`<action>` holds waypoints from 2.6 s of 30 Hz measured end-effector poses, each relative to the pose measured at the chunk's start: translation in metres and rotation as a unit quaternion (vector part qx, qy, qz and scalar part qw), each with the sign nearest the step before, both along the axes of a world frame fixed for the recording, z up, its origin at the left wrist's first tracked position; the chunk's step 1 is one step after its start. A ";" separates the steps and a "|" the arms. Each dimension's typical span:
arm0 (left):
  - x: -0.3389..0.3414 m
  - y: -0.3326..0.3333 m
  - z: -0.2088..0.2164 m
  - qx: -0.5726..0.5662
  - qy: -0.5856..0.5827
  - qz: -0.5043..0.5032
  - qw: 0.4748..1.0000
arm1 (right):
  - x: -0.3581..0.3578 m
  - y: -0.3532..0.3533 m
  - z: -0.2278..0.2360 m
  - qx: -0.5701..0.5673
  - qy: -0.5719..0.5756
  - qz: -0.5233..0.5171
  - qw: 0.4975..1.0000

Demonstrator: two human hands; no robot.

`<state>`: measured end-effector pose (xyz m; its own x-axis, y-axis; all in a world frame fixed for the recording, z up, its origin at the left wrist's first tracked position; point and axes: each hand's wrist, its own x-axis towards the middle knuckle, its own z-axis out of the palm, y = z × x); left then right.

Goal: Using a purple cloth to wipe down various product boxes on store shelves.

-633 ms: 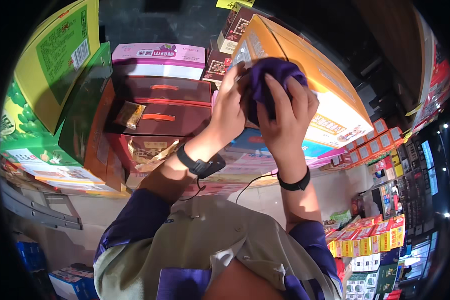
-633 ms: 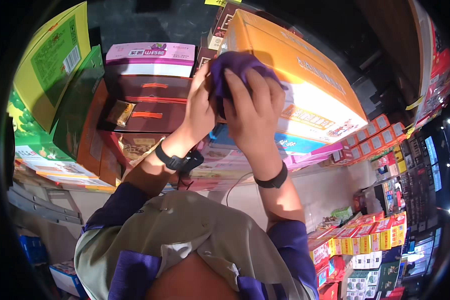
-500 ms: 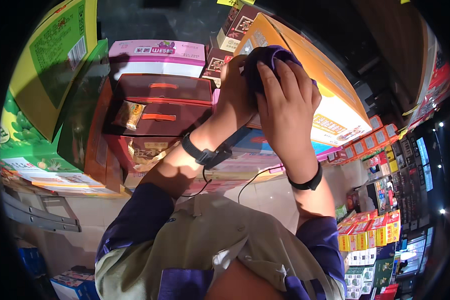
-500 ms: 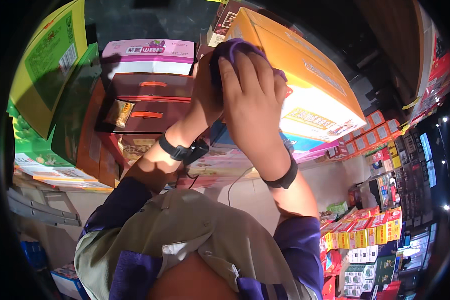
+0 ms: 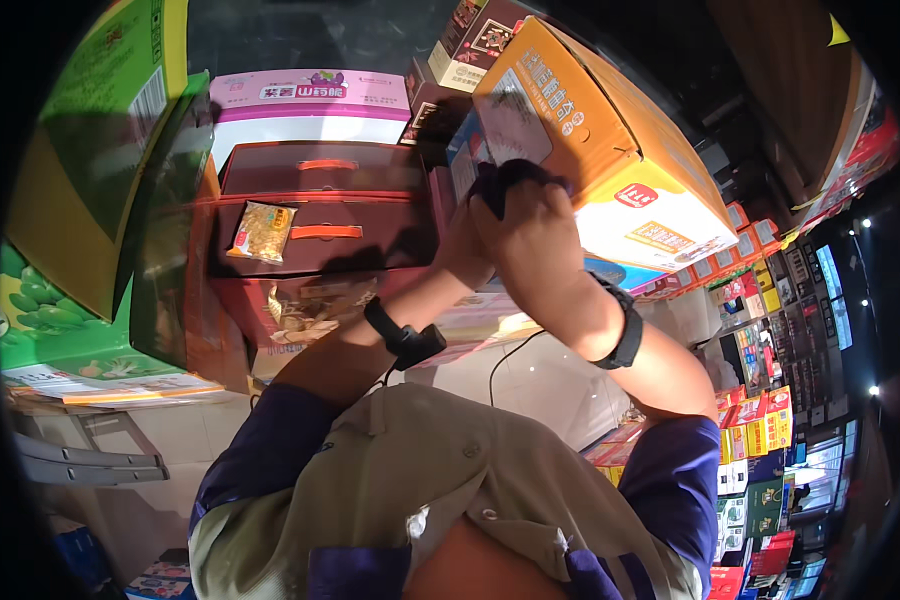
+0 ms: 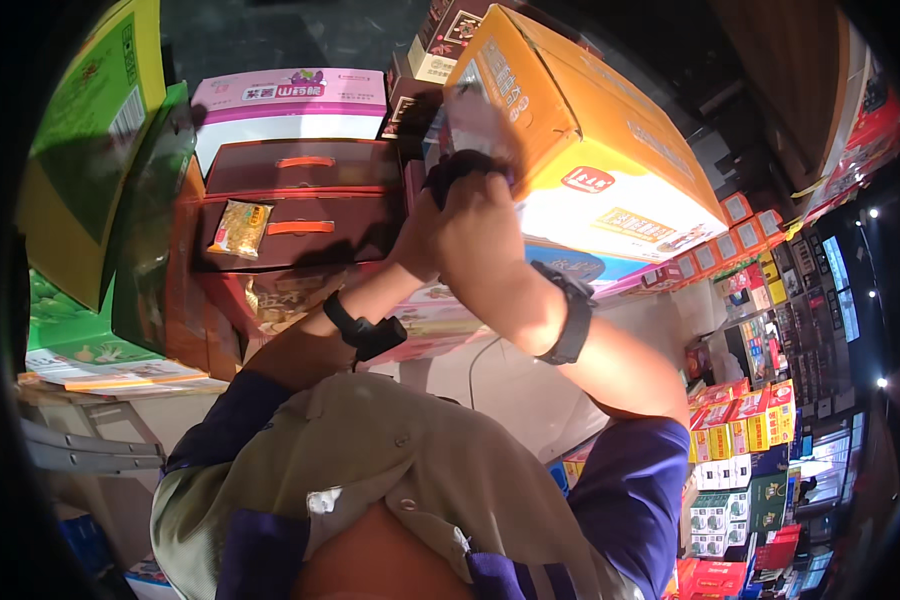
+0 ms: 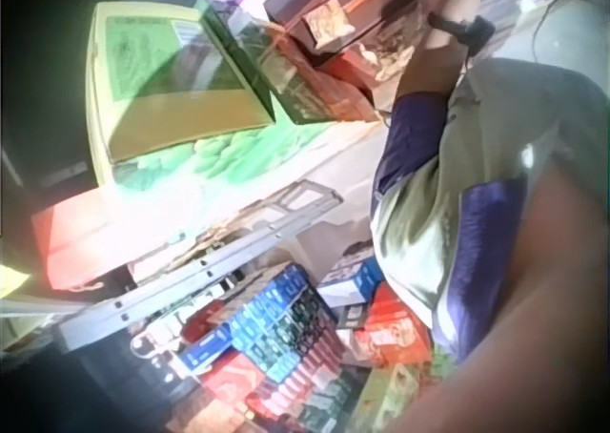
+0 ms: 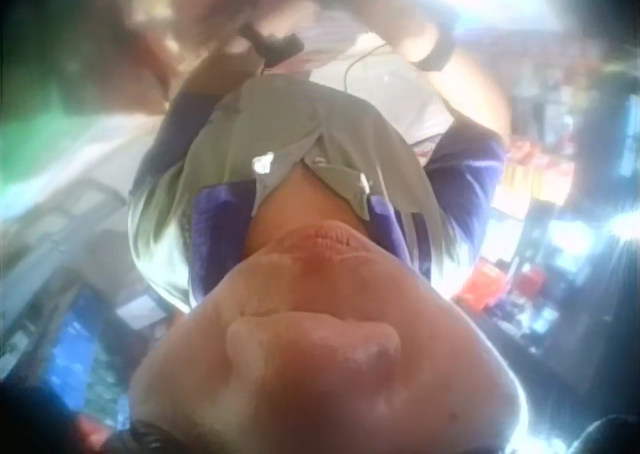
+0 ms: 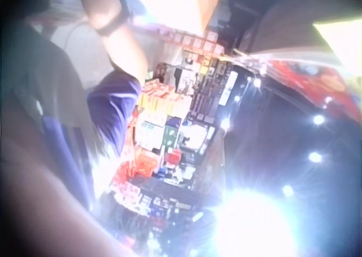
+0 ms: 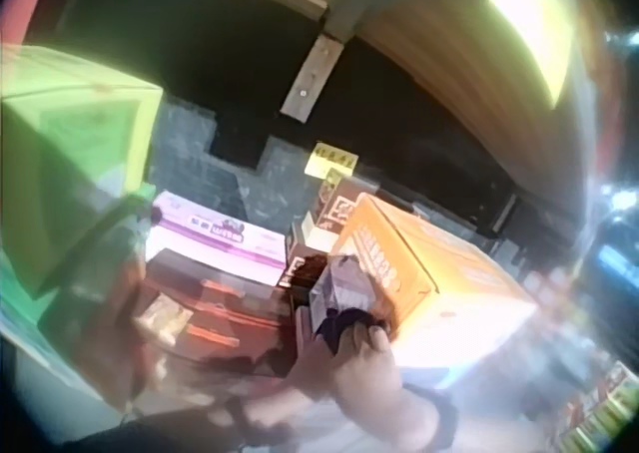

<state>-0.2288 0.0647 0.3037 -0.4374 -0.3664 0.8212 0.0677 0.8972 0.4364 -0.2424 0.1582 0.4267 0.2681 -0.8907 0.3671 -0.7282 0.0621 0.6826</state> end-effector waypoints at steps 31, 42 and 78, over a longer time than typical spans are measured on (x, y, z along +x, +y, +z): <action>-0.035 -0.053 0.017 -0.169 0.127 0.061 0.976 | 0.015 -0.021 0.005 0.030 -0.042 -0.146 0.988; 0.011 -0.022 0.098 0.022 0.078 -0.155 0.985 | 0.021 0.021 0.038 -0.111 -0.106 -0.023 0.988; -0.065 0.126 0.223 -0.294 -0.212 0.209 0.908 | -0.229 0.127 0.103 -0.204 -0.321 0.190 0.905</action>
